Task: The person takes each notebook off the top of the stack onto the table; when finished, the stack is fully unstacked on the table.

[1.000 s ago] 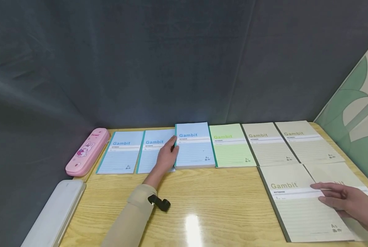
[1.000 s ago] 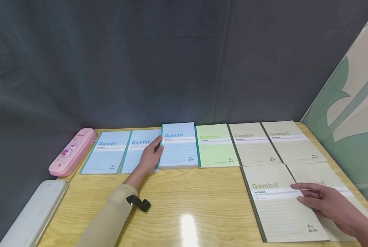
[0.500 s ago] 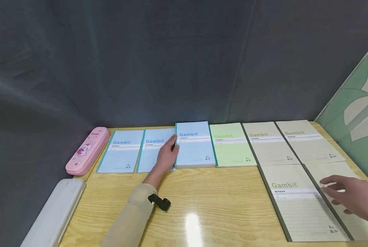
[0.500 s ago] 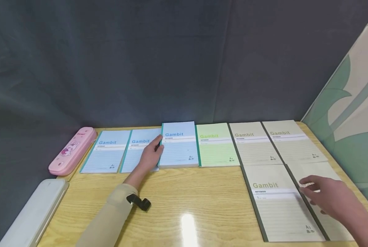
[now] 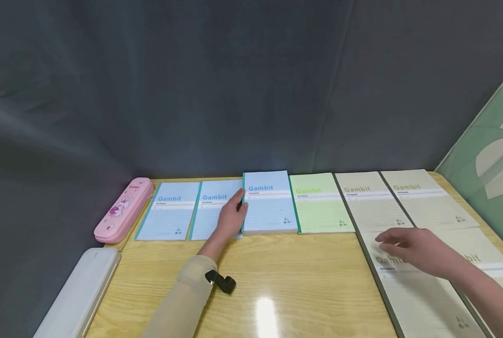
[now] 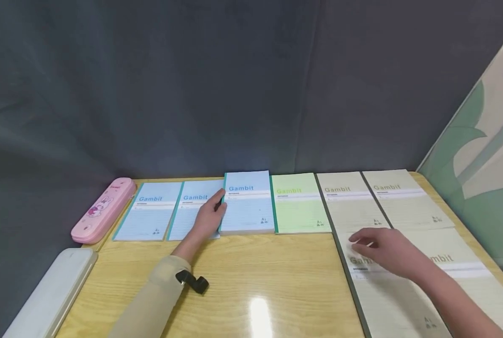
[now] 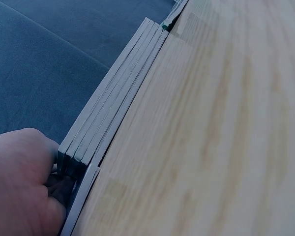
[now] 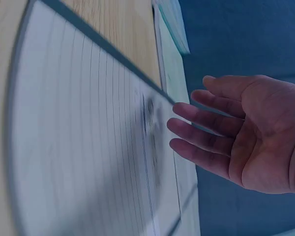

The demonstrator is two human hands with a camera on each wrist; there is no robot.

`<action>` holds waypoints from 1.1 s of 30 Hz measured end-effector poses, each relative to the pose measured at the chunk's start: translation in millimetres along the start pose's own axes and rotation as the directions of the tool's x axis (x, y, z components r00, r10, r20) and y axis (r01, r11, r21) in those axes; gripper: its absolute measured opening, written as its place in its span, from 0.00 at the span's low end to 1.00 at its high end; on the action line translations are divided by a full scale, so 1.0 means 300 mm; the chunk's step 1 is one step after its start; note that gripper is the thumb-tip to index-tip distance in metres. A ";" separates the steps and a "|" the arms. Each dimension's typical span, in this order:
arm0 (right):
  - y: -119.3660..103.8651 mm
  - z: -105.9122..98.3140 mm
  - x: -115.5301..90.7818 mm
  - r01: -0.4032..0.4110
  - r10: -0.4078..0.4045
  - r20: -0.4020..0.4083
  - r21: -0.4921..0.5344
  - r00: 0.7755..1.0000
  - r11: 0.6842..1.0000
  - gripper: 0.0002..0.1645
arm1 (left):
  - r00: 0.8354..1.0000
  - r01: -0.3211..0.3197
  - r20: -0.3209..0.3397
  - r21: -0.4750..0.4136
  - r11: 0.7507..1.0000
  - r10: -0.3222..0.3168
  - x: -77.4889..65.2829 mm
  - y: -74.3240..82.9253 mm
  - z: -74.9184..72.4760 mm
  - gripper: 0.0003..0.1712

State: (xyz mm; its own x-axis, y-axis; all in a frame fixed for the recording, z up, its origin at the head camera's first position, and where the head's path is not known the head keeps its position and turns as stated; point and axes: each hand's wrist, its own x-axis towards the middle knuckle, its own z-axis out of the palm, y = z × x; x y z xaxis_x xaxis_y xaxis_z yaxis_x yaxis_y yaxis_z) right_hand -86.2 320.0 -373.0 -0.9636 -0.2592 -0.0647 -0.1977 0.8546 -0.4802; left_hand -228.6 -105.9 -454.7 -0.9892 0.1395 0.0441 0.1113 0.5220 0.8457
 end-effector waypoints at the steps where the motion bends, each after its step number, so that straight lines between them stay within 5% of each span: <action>1: -0.014 0.011 0.019 0.016 -0.017 0.012 0.018 1.000 1.000 0.13 | 1.000 0.000 0.004 -0.003 1.000 0.000 -0.002 0.000 0.001 0.30; 9: -0.122 0.113 0.204 0.035 -0.037 0.011 0.145 0.999 0.989 0.13 | 1.000 -0.003 -0.004 0.006 1.000 0.003 0.001 -0.006 0.004 0.30; 22: -0.239 0.211 0.454 0.155 -0.152 -0.033 0.195 0.988 0.968 0.13 | 1.000 -0.008 -0.006 0.007 1.000 0.008 0.002 -0.002 -0.001 0.30; 33: -0.266 0.270 0.583 -0.007 0.021 -0.020 0.536 1.000 0.844 0.19 | 1.000 0.001 -0.003 0.012 1.000 -0.001 0.004 0.001 -0.003 0.30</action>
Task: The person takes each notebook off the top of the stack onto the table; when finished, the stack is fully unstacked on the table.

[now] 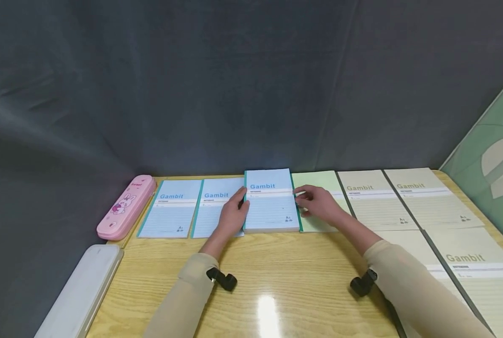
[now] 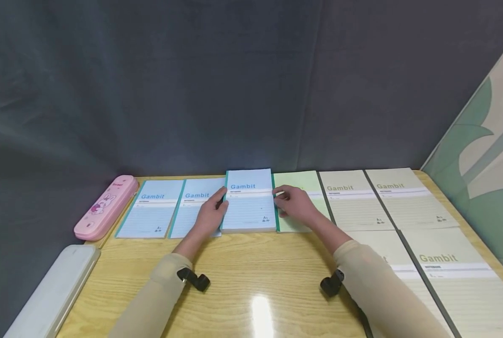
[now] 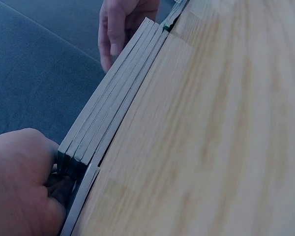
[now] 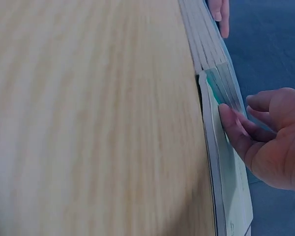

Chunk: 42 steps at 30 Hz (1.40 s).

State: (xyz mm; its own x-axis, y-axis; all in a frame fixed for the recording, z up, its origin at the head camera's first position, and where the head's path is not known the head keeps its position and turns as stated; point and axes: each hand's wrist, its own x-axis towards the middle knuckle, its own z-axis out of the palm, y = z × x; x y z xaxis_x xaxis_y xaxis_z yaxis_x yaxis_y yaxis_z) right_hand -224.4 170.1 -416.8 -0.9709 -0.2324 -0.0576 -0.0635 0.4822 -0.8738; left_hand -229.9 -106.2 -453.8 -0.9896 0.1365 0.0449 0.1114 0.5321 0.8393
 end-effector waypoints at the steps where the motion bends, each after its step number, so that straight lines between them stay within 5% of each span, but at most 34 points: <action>1: -0.002 0.003 0.008 -0.008 0.008 -0.009 0.001 1.000 1.000 0.20 | 1.000 0.000 0.000 0.001 1.000 0.000 0.000 0.001 0.000 0.30; 12: 0.011 0.056 0.094 -0.060 0.055 -0.115 -0.042 0.992 0.997 0.26 | 1.000 0.005 0.008 -0.001 1.000 -0.005 -0.001 0.004 -0.001 0.30; 23: 0.007 0.064 0.098 -0.065 0.041 -0.186 -0.124 0.982 0.990 0.24 | 1.000 -0.007 0.018 -0.012 1.000 0.007 0.000 -0.004 -0.005 0.30; 42: 0.041 -0.029 0.045 -0.107 0.109 -0.009 0.107 0.994 0.988 0.26 | 0.999 -0.024 0.027 0.002 1.000 0.024 0.007 0.009 -0.005 0.31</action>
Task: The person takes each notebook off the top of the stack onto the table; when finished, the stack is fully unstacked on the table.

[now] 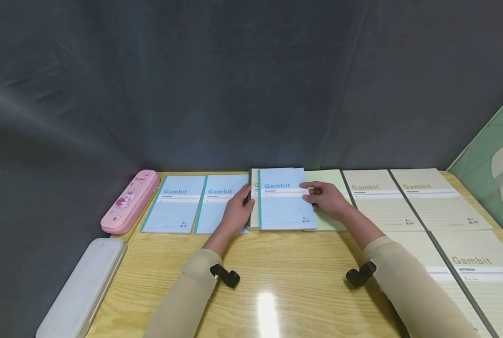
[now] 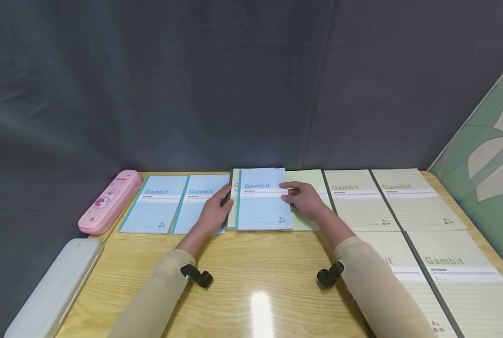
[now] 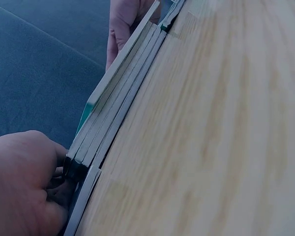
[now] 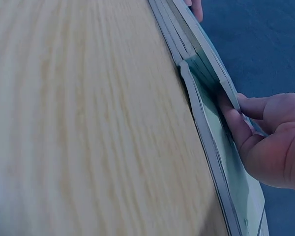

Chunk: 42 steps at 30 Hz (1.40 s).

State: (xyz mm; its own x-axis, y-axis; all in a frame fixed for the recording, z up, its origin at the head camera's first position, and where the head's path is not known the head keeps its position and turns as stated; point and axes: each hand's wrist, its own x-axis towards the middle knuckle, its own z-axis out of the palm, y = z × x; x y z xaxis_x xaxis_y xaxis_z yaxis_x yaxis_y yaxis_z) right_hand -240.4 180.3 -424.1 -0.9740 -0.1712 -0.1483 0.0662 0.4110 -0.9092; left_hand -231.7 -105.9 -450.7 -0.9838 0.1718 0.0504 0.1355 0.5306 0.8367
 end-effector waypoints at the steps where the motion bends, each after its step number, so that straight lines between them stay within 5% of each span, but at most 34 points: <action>1: 0.004 -0.006 -0.007 -0.008 0.008 0.003 0.025 1.000 1.000 0.26 | 1.000 -0.002 0.000 -0.001 1.000 0.002 0.000 0.000 0.001 0.30; 6: 0.025 -0.043 -0.053 -0.021 0.021 0.002 0.088 1.000 0.996 0.27 | 1.000 -0.002 -0.004 0.010 1.000 0.002 0.001 -0.002 0.004 0.30; 21: 0.073 -0.168 -0.262 -0.028 0.029 -0.034 0.032 0.999 0.999 0.31 | 0.999 -0.031 -0.027 0.000 1.000 0.031 0.009 -0.007 0.005 0.30; 42: 0.126 -0.197 -0.498 -0.129 0.131 -0.042 0.051 0.990 0.990 0.34 | 1.000 0.001 -0.014 0.027 1.000 -0.001 0.006 -0.006 0.002 0.30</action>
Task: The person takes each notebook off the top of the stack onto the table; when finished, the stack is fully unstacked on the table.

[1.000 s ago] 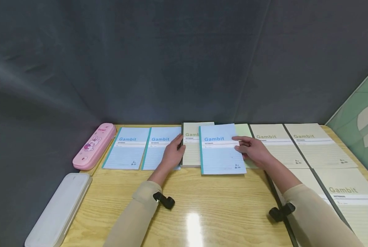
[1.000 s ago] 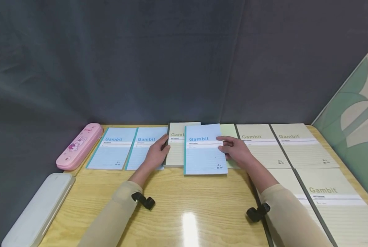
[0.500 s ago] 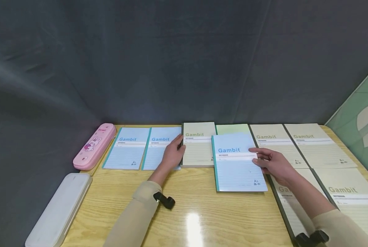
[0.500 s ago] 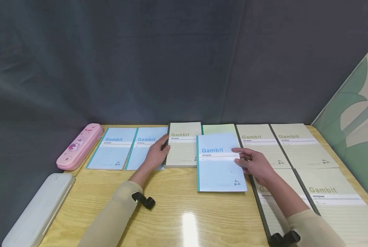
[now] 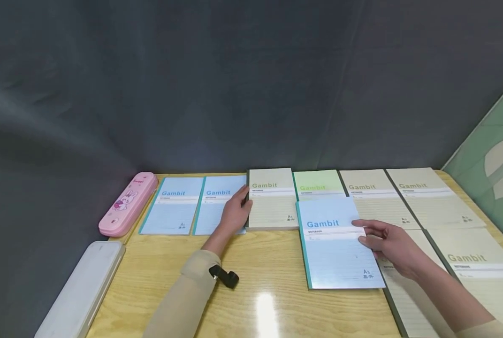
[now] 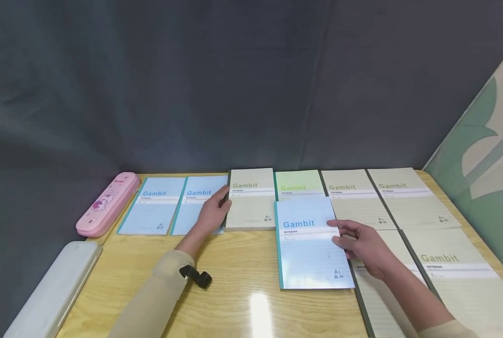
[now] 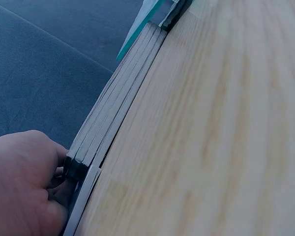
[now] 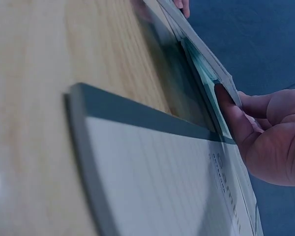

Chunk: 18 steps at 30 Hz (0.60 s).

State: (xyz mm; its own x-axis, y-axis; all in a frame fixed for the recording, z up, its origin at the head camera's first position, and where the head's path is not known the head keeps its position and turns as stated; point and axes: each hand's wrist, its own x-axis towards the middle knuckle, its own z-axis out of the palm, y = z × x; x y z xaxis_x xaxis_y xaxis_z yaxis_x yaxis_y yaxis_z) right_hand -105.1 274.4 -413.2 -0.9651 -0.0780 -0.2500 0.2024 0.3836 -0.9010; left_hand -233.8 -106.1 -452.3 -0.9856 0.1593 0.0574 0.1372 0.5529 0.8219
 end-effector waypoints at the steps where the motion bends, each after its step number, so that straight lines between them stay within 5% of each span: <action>1: 0.001 -0.001 -0.009 -0.005 0.005 0.004 0.006 1.000 1.000 0.34 | 1.000 0.003 -0.001 0.000 1.000 -0.003 -0.003 -0.001 -0.001 0.30; 18: 0.035 -0.011 -0.127 -0.061 0.062 0.025 -0.040 0.998 0.997 0.34 | 1.000 0.004 -0.001 -0.017 1.000 -0.004 -0.009 0.006 -0.001 0.30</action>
State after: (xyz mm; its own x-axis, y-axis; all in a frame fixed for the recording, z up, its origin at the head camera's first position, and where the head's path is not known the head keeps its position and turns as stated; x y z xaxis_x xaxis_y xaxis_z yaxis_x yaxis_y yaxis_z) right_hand -66.7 284.5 -411.9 -0.9461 -0.0773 -0.3145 0.2543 0.4240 -0.8692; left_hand -230.8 -105.7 -450.8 -0.9861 0.1567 0.0548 0.1320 0.5394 0.8316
